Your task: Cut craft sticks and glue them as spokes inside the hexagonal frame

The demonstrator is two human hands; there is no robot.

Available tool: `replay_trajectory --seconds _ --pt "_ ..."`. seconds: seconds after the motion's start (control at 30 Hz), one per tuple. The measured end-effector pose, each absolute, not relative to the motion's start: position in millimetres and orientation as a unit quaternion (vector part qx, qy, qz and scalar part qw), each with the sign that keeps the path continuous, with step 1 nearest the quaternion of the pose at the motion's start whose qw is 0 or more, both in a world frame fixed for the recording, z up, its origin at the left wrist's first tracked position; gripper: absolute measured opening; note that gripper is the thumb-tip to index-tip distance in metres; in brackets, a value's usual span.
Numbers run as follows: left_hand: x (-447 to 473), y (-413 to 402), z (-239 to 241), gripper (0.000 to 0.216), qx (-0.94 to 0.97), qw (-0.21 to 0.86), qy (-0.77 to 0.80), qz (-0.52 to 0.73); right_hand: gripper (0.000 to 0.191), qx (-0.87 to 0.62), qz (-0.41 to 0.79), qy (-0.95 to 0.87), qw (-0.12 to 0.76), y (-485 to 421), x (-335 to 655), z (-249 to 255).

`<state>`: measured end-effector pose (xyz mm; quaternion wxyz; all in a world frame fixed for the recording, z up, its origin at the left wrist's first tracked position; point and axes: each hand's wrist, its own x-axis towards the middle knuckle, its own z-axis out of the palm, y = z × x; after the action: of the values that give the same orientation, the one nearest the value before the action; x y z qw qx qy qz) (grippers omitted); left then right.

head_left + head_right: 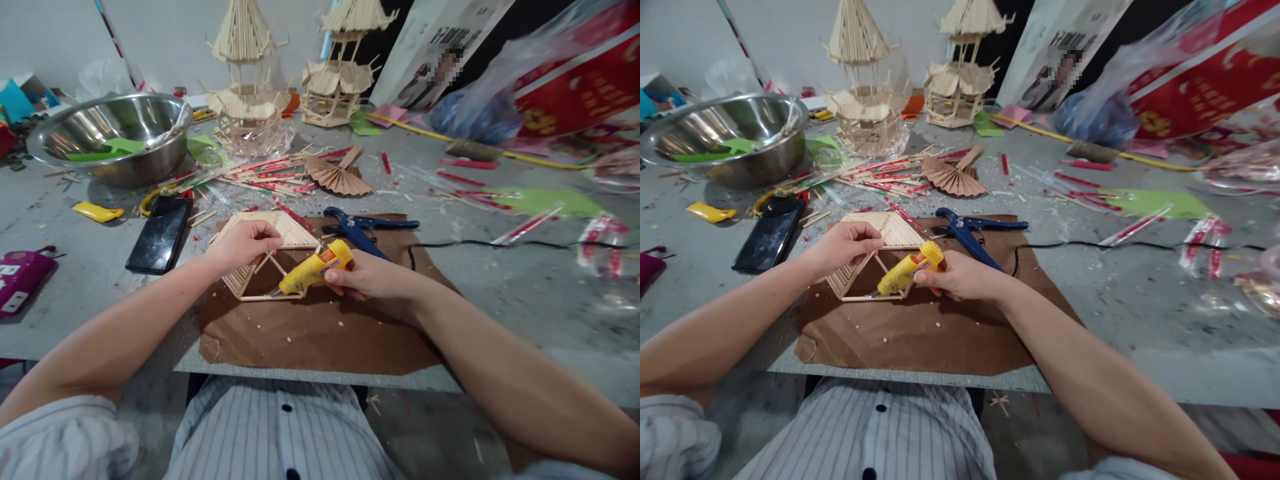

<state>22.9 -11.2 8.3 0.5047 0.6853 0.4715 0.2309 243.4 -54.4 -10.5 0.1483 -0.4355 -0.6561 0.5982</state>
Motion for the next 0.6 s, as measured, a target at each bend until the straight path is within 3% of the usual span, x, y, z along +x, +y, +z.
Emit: replay_trajectory --seconds 0.33,0.6 --pt "22 -11 12 0.011 0.718 0.467 0.468 0.218 0.046 -0.453 0.578 -0.666 0.133 -50 257 -2" --pt "19 -12 17 0.014 0.733 0.456 0.465 0.195 0.046 -0.512 0.506 -0.596 0.357 -40 291 22"
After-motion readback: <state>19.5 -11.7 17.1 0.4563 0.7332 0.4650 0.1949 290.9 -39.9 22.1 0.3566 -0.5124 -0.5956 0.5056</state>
